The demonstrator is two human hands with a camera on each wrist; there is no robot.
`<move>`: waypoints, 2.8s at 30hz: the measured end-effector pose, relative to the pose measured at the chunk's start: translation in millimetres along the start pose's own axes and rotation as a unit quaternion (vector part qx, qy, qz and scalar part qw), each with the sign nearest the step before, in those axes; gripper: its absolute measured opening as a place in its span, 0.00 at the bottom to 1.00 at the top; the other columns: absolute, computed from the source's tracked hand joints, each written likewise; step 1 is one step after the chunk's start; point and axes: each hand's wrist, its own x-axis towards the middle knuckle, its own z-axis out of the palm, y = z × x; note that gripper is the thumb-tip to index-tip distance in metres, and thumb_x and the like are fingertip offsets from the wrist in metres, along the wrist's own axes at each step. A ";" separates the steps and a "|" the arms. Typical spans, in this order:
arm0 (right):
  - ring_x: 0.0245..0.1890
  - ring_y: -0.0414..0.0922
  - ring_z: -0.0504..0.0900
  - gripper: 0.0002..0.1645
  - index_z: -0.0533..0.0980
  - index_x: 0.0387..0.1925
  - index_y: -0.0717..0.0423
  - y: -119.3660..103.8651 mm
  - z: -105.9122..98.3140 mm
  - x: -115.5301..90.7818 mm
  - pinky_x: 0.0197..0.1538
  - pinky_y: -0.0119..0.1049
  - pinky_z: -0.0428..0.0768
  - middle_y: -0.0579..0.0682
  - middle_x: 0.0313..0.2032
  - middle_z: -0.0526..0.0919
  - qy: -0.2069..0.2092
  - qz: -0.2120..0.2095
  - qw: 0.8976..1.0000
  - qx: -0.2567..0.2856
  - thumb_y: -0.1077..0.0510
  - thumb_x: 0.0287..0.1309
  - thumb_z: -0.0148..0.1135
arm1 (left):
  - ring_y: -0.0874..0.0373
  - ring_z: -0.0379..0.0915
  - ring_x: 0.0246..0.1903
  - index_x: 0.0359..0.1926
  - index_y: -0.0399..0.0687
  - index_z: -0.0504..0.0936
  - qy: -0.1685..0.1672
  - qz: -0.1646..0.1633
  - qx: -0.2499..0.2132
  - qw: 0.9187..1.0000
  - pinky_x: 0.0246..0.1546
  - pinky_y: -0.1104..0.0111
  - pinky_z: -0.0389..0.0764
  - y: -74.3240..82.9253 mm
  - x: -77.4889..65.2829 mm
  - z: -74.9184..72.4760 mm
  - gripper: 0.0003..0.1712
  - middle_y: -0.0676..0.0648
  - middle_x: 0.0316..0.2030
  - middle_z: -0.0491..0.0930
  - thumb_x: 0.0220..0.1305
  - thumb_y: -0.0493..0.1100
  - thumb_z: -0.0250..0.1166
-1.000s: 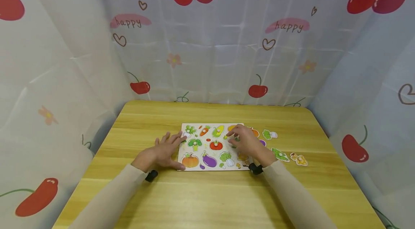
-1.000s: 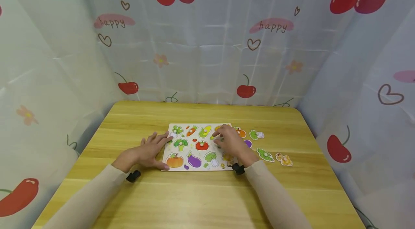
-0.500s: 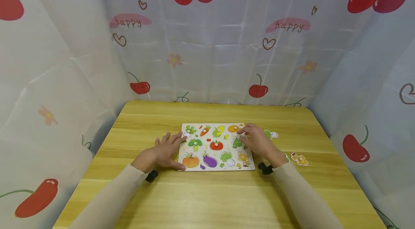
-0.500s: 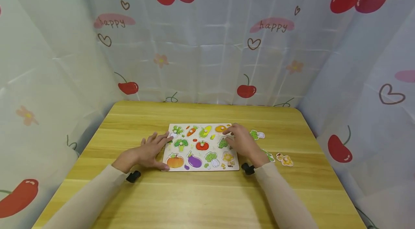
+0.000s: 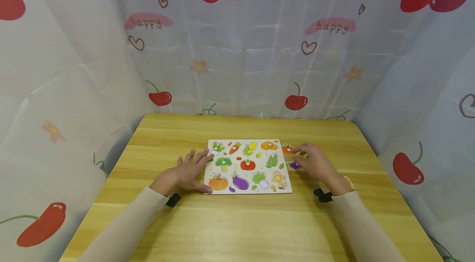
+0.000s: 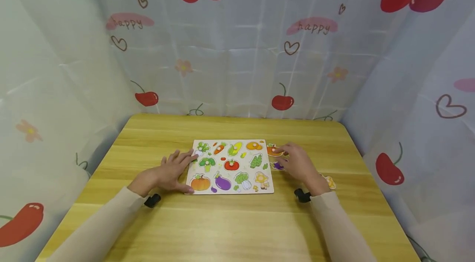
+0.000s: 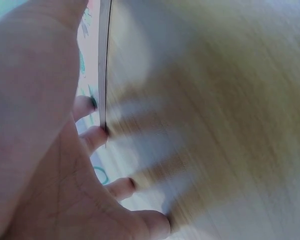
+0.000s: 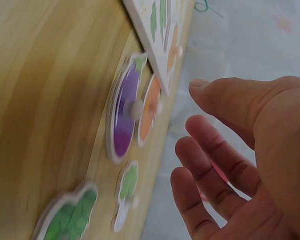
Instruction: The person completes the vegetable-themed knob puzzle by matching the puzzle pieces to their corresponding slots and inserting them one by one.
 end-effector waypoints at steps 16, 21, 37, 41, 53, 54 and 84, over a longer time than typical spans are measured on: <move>0.51 0.54 0.92 0.14 0.93 0.58 0.57 48.3 -40.8 -45.4 0.52 0.48 0.94 0.58 0.56 0.94 -0.038 0.024 0.999 0.021 0.59 0.76 0.80 | 0.17 0.36 0.92 0.97 0.50 0.49 0.001 -0.002 0.010 1.000 0.81 0.10 0.47 -2.2 1.7 0.3 0.75 0.39 0.97 0.40 0.67 0.75 0.81; 0.38 0.39 0.86 0.12 0.94 0.53 0.55 60.9 -47.8 -55.0 0.37 0.31 0.84 0.54 0.50 0.96 -0.069 0.040 0.996 0.027 0.57 0.72 0.83 | 0.18 0.34 0.93 0.97 0.50 0.48 -0.002 -0.004 0.001 1.000 0.81 0.10 0.45 -2.1 1.2 -0.3 0.75 0.40 0.98 0.40 0.67 0.74 0.82; 0.40 0.43 0.88 0.11 0.92 0.46 0.54 67.7 -35.4 -56.5 0.42 0.32 0.84 0.47 0.39 0.93 -0.053 0.082 0.995 -0.001 0.53 0.71 0.85 | 0.17 0.33 0.93 0.97 0.49 0.48 -0.003 -0.001 -0.012 1.000 0.82 0.10 0.44 -0.1 0.4 -2.7 0.75 0.39 0.98 0.39 0.68 0.73 0.82; 0.39 0.42 0.87 0.11 0.91 0.44 0.55 66.4 -32.3 -54.8 0.42 0.32 0.84 0.47 0.39 0.93 -0.041 0.085 0.996 -0.005 0.53 0.71 0.85 | 0.17 0.33 0.93 0.97 0.49 0.48 -0.003 0.000 -0.008 1.000 0.82 0.10 0.44 0.9 0.8 -2.6 0.75 0.39 0.98 0.39 0.68 0.73 0.82; 0.37 0.42 0.84 0.07 0.92 0.41 0.55 60.2 -23.1 -51.7 0.39 0.32 0.81 0.50 0.40 0.91 -0.018 0.067 0.998 -0.009 0.57 0.71 0.84 | 0.17 0.34 0.93 0.97 0.49 0.49 -0.002 -0.004 -0.003 1.000 0.81 0.10 0.45 -1.4 0.1 -0.1 0.75 0.38 0.97 0.40 0.67 0.75 0.82; 0.37 0.42 0.84 0.06 0.92 0.41 0.55 60.0 -22.5 -51.9 0.39 0.32 0.81 0.50 0.40 0.91 -0.017 0.066 0.998 -0.008 0.57 0.71 0.84 | 0.17 0.34 0.93 0.97 0.49 0.49 -0.001 -0.003 -0.004 1.000 0.81 0.10 0.45 -1.4 0.0 0.0 0.75 0.38 0.97 0.40 0.67 0.75 0.82; 0.52 0.61 0.91 0.05 0.93 0.46 0.58 44.2 -23.3 -40.1 0.49 0.56 0.97 0.63 0.52 0.90 0.032 0.016 0.999 -0.011 0.62 0.73 0.82 | 0.17 0.35 0.93 0.96 0.49 0.50 0.005 -0.001 -0.001 1.000 0.81 0.10 0.47 -1.2 -1.0 1.4 0.75 0.38 0.97 0.41 0.66 0.75 0.82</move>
